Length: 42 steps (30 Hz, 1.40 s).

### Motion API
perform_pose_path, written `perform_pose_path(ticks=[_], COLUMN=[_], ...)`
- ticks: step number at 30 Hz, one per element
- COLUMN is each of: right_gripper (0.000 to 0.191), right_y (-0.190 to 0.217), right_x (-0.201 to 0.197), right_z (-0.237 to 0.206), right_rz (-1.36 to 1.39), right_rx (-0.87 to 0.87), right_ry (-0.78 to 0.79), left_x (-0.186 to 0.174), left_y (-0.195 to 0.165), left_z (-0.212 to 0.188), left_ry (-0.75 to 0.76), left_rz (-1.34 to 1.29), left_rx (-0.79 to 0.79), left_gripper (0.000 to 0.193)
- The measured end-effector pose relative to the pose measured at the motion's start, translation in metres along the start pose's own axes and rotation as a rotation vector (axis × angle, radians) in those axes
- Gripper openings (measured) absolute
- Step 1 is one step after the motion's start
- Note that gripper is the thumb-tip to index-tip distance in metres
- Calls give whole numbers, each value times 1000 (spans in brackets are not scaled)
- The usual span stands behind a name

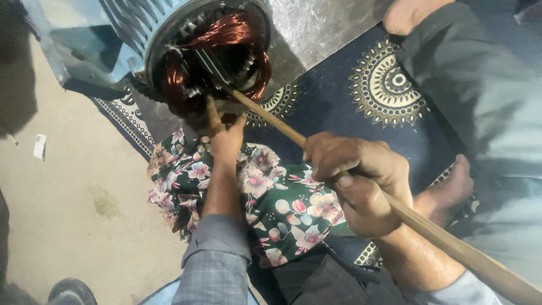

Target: The person sits on the floor next to an electric motor stator with copper windings. They spread a floral cloth over their lap, tuck cloth around the windings, and use a long wooden rod to press and lever the copper coils into position inside the stator, steadying the coils with the other hand.

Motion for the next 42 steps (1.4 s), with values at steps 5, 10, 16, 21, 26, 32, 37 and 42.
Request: perform_pose_path(ticks=[5, 10, 16, 21, 26, 32, 37, 42], right_gripper=[17, 19, 19, 23, 14, 21, 20, 17], right_y=[29, 28, 16, 19, 22, 26, 47, 44], right_x=[-4, -12, -30, -33, -40, -24, -15, -22], right_z=[-8, -25, -41, -39, -42, -31, -20, -24], right_rz=[-28, 74, 37, 51, 137, 151, 0, -3], right_rx=[88, 38, 86, 57, -5, -39, 22, -18], right_ry=[-38, -45, -101, -119, -226, -222, -174, -71], left_x=[5, 6, 20, 28, 15, 13, 11, 3], left_y=[-2, -2, 17, 11, -3, -8, -3, 0], left_z=[10, 8, 20, 22, 10, 5, 3, 9], left_ry=[130, 244, 298, 340, 231, 259, 303, 235], left_rz=[-175, -738, -786, -524, -331, -360, -397, -152], left_rx=[-259, -375, -496, -658, -544, -444, -407, -180], left_gripper=[99, 85, 88, 88, 101, 103, 104, 98])
Point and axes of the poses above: each hand's wrist, its own z-axis towards the middle knuckle, its own x-axis out of the palm, y = z × x, the point moved 4 cm from there along z, towards the middle knuckle, and after that the axes turned 8 degrees about z, right-handed, at the moved point
